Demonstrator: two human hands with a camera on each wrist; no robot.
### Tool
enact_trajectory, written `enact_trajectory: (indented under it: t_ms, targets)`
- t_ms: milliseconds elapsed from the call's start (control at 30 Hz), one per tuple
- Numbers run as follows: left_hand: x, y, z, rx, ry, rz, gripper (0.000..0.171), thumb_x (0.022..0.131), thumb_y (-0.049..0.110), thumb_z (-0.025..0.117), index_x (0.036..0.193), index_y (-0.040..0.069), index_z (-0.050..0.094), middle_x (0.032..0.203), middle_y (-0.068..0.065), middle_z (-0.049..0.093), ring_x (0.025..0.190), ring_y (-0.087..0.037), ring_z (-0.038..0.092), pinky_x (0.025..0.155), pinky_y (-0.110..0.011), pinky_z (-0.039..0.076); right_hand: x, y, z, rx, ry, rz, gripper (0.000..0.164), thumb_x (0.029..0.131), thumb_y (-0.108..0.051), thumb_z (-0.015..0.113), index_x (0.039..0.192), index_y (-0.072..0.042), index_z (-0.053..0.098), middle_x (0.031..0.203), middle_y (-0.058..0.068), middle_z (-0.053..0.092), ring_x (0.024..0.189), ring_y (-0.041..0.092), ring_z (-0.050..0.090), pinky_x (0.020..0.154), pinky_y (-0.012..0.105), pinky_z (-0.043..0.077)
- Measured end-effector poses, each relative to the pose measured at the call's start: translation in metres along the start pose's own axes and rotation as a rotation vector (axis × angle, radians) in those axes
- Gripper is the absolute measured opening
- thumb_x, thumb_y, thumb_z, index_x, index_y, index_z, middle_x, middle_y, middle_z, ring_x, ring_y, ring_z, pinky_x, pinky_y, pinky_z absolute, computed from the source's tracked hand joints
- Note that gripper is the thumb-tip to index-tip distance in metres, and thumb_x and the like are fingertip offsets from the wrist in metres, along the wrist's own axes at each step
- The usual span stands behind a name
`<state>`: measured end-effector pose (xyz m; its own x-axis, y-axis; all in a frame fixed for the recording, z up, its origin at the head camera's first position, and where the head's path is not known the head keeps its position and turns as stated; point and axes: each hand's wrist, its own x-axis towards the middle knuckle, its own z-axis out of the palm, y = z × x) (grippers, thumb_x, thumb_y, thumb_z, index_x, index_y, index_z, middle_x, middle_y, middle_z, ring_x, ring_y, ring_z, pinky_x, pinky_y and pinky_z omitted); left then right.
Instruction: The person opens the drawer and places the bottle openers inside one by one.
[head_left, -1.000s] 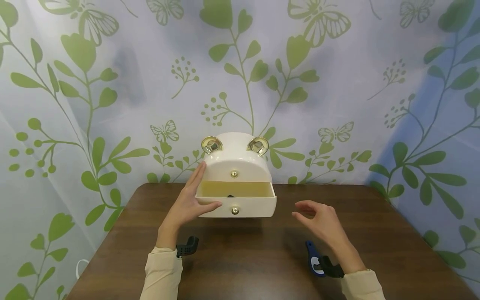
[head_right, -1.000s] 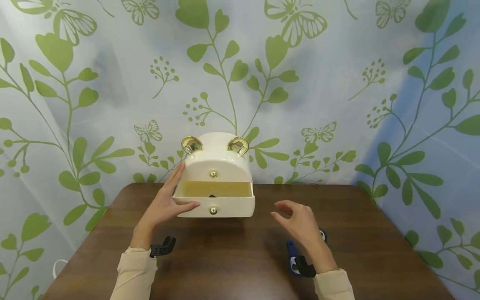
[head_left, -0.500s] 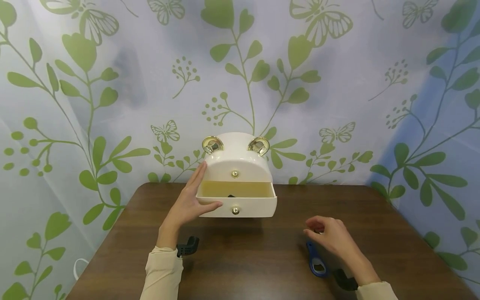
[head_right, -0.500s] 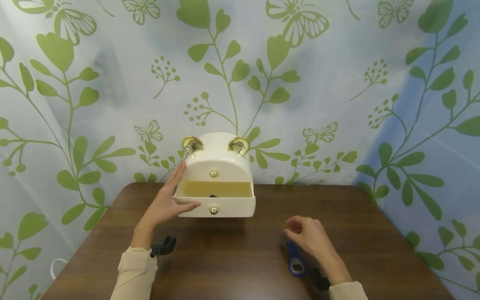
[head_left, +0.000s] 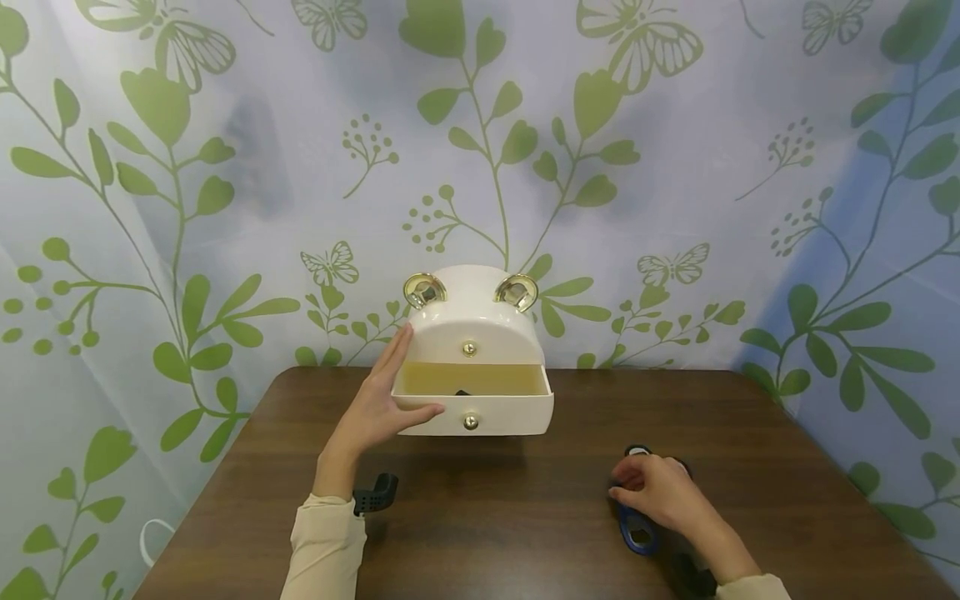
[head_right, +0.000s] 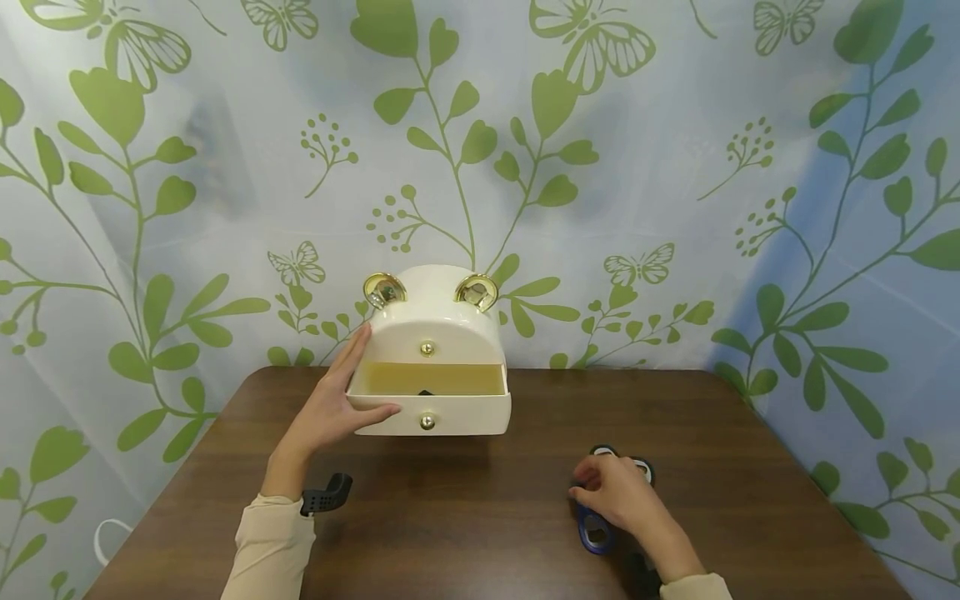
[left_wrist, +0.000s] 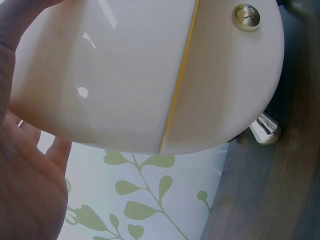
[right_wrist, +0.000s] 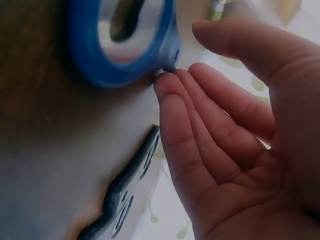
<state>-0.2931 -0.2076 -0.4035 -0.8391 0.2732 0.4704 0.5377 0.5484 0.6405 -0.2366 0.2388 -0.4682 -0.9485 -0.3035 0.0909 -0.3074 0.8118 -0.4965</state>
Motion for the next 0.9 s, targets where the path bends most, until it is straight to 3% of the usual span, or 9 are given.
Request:
enact_trajectory:
  t_ms: [333, 533, 767, 900]
  targets:
    - [0.0, 0.001, -0.001, 0.001, -0.005, -0.006, 0.123, 0.077, 0.045, 0.091, 0.167, 0.034, 0.007, 0.174, 0.008, 0.006, 0.16, -0.022, 0.01, 0.122, -0.06, 0.025, 0.001, -0.007, 0.007, -0.012, 0.006, -0.025, 0.023, 0.08, -0.02, 0.089, 0.094, -0.009, 0.074, 0.088, -0.003, 0.073, 0.075, 0.01, 0.069, 0.067, 0.024, 0.057]
    - [0.0, 0.001, -0.001, -0.005, -0.006, -0.006, 0.123, 0.077, 0.045, 0.091, 0.167, 0.034, 0.007, 0.173, 0.012, 0.006, 0.16, -0.022, 0.01, 0.123, -0.06, 0.024, 0.001, -0.011, 0.008, -0.048, 0.004, 0.017, 0.024, 0.078, -0.022, 0.09, 0.091, -0.011, 0.073, 0.082, -0.006, 0.071, 0.073, 0.008, 0.067, 0.066, 0.026, 0.056]
    - [0.001, 0.0, -0.001, 0.0, -0.001, 0.008, 0.123, 0.077, 0.043, 0.092, 0.167, 0.034, 0.007, 0.175, 0.003, 0.008, 0.16, -0.023, 0.011, 0.122, -0.06, 0.025, 0.0, -0.017, 0.008, -0.059, 0.006, 0.068, 0.02, 0.077, -0.016, 0.09, 0.086, -0.012, 0.072, 0.078, -0.008, 0.069, 0.071, 0.007, 0.064, 0.065, 0.026, 0.054]
    - [0.0, 0.0, -0.001, -0.003, -0.005, 0.003, 0.123, 0.077, 0.043, 0.092, 0.167, 0.034, 0.007, 0.174, 0.008, 0.007, 0.16, -0.022, 0.011, 0.123, -0.06, 0.025, 0.001, -0.02, 0.009, -0.061, 0.014, 0.08, 0.018, 0.076, -0.011, 0.088, 0.084, -0.013, 0.072, 0.076, -0.008, 0.069, 0.07, 0.007, 0.064, 0.065, 0.027, 0.055]
